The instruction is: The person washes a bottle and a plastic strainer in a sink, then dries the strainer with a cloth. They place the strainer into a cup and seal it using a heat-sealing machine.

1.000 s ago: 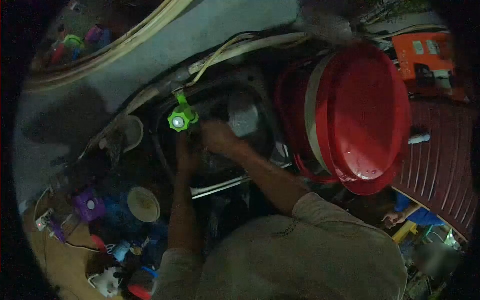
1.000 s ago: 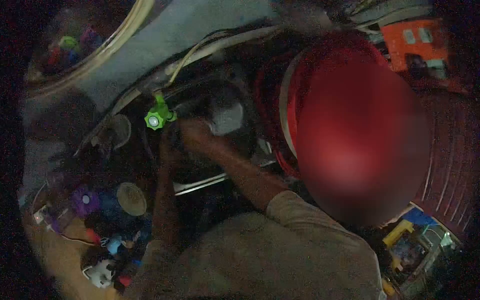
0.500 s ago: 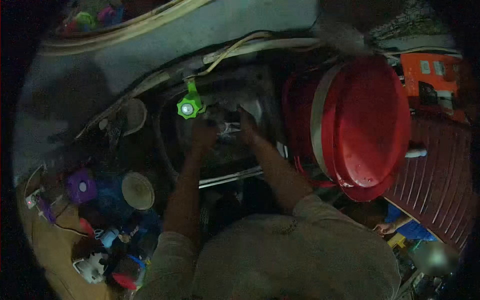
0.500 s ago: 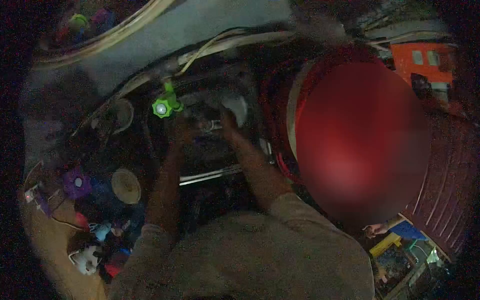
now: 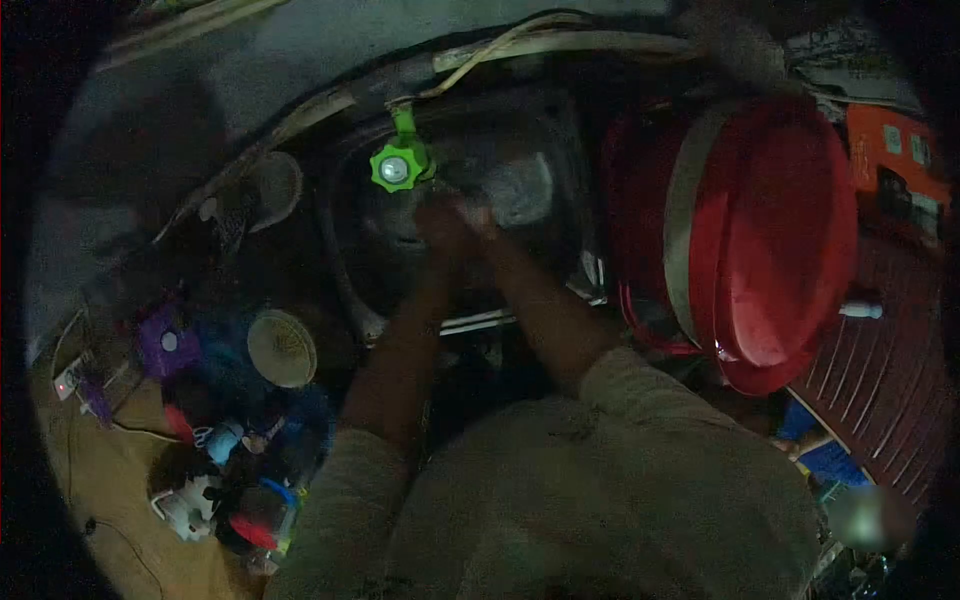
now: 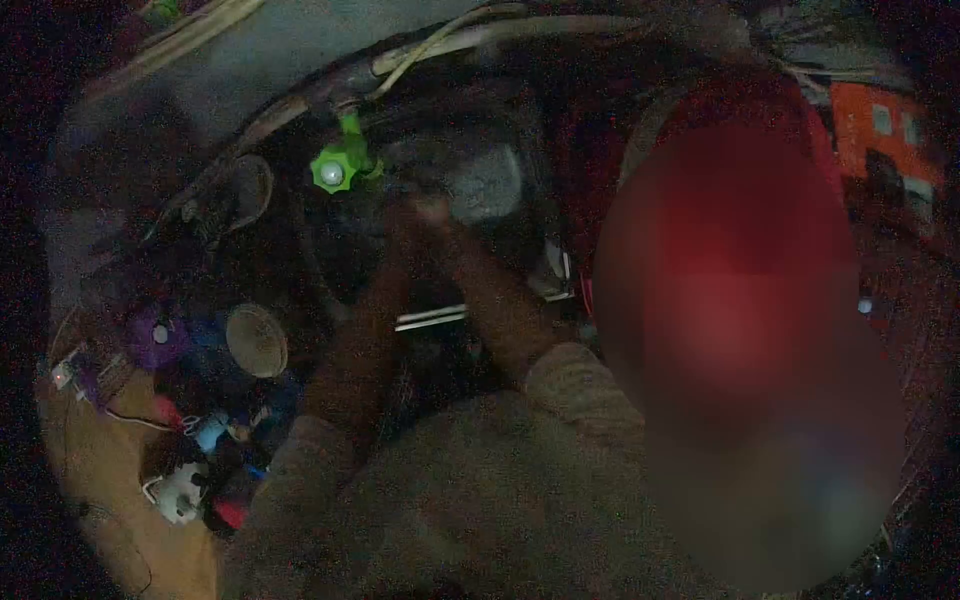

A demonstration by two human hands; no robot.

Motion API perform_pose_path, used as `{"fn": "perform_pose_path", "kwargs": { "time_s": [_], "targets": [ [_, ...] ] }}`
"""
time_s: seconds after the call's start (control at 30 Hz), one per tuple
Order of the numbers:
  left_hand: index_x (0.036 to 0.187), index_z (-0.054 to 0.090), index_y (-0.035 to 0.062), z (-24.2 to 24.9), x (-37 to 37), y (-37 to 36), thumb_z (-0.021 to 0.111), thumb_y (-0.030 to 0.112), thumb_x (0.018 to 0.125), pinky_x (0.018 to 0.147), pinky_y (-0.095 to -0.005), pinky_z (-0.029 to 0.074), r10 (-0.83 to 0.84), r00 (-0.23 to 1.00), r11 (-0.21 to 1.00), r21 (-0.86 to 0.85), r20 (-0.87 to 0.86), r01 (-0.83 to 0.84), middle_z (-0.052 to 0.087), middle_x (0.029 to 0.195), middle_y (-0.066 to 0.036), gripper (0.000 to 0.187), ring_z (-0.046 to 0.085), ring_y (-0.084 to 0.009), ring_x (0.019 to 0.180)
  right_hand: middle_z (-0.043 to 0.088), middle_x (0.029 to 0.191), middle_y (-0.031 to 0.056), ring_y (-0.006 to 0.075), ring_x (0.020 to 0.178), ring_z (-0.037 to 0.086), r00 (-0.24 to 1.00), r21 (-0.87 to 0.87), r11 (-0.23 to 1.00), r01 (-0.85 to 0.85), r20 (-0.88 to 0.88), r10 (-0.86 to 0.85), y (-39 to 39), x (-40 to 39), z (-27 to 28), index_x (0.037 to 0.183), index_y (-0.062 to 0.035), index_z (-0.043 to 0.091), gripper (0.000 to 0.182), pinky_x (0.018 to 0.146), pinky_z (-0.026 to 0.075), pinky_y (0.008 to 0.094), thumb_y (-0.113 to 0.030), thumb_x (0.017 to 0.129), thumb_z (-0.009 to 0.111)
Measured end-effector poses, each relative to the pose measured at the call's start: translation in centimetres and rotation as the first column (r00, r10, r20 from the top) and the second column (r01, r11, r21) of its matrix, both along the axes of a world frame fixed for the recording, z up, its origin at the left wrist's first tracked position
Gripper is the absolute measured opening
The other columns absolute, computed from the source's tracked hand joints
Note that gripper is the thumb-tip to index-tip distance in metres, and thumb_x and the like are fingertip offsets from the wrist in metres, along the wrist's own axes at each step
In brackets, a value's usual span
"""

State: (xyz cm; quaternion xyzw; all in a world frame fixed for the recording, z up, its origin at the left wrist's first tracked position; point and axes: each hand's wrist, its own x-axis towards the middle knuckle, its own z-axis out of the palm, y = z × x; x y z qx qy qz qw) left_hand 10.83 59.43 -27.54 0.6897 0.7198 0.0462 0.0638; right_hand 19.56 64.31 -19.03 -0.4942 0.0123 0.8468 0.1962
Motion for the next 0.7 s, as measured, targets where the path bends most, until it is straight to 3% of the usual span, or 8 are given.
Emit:
{"fn": "perform_pose_path", "kwargs": {
  "time_s": [0.07, 0.1, 0.17, 0.4, 0.57, 0.6, 0.63, 0.7],
  "targets": [
    [0.121, 0.057, -0.0018, -8.4, -3.3, 1.0, 0.061, 0.035, 0.093, 0.086, -0.0447, 0.051, 0.354, 0.923, 0.933, 0.017, 0.147, -0.361, 0.063, 0.11, -0.02, 0.046, 0.062, -0.0319, 0.101, 0.052, 0.132, 0.0142, 0.0247, 0.117, 0.053, 1.0, 0.012, 1.0, 0.002, 0.029, -0.002, -0.1, 0.2, 0.2, 0.138, -0.0064, 0.045, 0.046, 0.1, 0.045, 0.0398, -0.037, 0.104, 0.042],
    [0.121, 0.057, -0.0018, -7.6, -2.0, 1.0, 0.061, 0.035, 0.093, 0.086, -0.0447, 0.051, 0.353, 0.924, 0.933, 0.015, 0.149, -0.359, 0.063, 0.11, -0.02, 0.046, 0.062, -0.0319, 0.101, 0.052, 0.132, 0.0142, 0.025, 0.116, 0.054, 0.999, 0.023, 1.0, -0.001, 0.039, 0.0, 0.0, 0.3, 0.2, 0.139, -0.0066, 0.045, 0.047, 0.1, 0.046, 0.0403, -0.037, 0.104, 0.042],
    [0.116, 0.059, -0.0029, -4.2, 1.4, 1.4, 0.062, 0.033, 0.093, 0.086, -0.0421, 0.05, 0.493, 0.856, 0.787, 0.339, 0.156, -0.515, 0.064, 0.107, -0.02, 0.043, 0.062, -0.0303, 0.102, 0.052, 0.132, 0.0144, 0.0258, 0.114, 0.054, 0.999, 0.035, 0.999, -0.01, 0.05, 0.008, 0.6, 0.7, 0.2, 0.139, -0.0069, 0.045, 0.048, 0.099, 0.046, 0.0412, -0.039, 0.103, 0.042],
    [0.109, 0.063, 0.0013, -2.1, 1.9, 4.1, 0.064, 0.029, 0.091, 0.085, -0.0431, 0.049, 0.599, 0.783, 0.715, 0.327, 0.169, -0.618, 0.065, 0.109, -0.017, 0.033, 0.063, -0.0317, 0.098, 0.051, 0.131, 0.0149, 0.0283, 0.107, 0.056, 0.975, 0.049, 0.992, -0.113, 0.196, 0.101, 0.2, 2.2, 3.6, 0.139, -0.0079, 0.045, 0.053, 0.094, 0.048, 0.0443, -0.046, 0.102, 0.043],
    [0.105, 0.066, 0.0025, 9.9, 0.7, 5.0, 0.06, 0.026, 0.092, 0.089, -0.0488, 0.05, 0.531, 0.7, 0.834, -0.15, 0.478, -0.53, 0.066, 0.105, -0.02, 0.028, 0.063, -0.0384, 0.099, 0.046, 0.138, 0.0147, 0.0328, 0.115, 0.053, 0.983, 0.092, 0.993, -0.069, 0.175, 0.052, 0.4, 4.5, 5.0, 0.141, -0.009, 0.043, 0.061, 0.096, 0.046, 0.0498, -0.053, 0.098, 0.046],
    [0.105, 0.066, 0.0025, 10.9, 1.5, 3.7, 0.06, 0.026, 0.092, 0.089, -0.0488, 0.05, 0.539, 0.699, 0.829, -0.15, 0.471, -0.539, 0.066, 0.105, -0.02, 0.028, 0.063, -0.0384, 0.099, 0.044, 0.14, 0.0144, 0.0338, 0.118, 0.051, 0.991, 0.107, 0.993, -0.059, 0.128, 0.045, 0.7, 4.1, 6.0, 0.141, -0.0092, 0.042, 0.063, 0.098, 0.046, 0.0509, -0.054, 0.097, 0.048],
    [0.104, 0.066, 0.0026, 12.1, 3.3, 2.5, 0.058, 0.026, 0.092, 0.086, -0.0506, 0.05, 0.347, 0.895, 0.914, 0.11, 0.28, -0.39, 0.066, 0.101, -0.021, 0.028, 0.064, -0.0392, 0.096, 0.043, 0.142, 0.0141, 0.0348, 0.122, 0.049, 0.996, 0.121, 0.992, -0.048, 0.079, 0.038, 0.9, 3.7, 7.0, 0.141, -0.0094, 0.042, 0.065, 0.099, 0.045, 0.0519, -0.056, 0.096, 0.049],
    [0.104, 0.067, 0.0027, 14.1, 3.5, 2.1, 0.057, 0.026, 0.093, 0.083, -0.0525, 0.05, 0.154, 0.988, 0.939, 0.311, 0.011, -0.149, 0.066, 0.097, -0.021, 0.028, 0.064, -0.0399, 0.094, 0.036, 0.148, 0.0155, 0.0375, 0.13, 0.04, 1.0, 0.229, 0.973, -0.012, 0.013, 0.009, 0.8, 2.9, 8.7, 0.145, -0.0087, 0.038, 0.073, 0.103, 0.039, 0.0563, -0.059, 0.093, 0.053]
  ]
}}
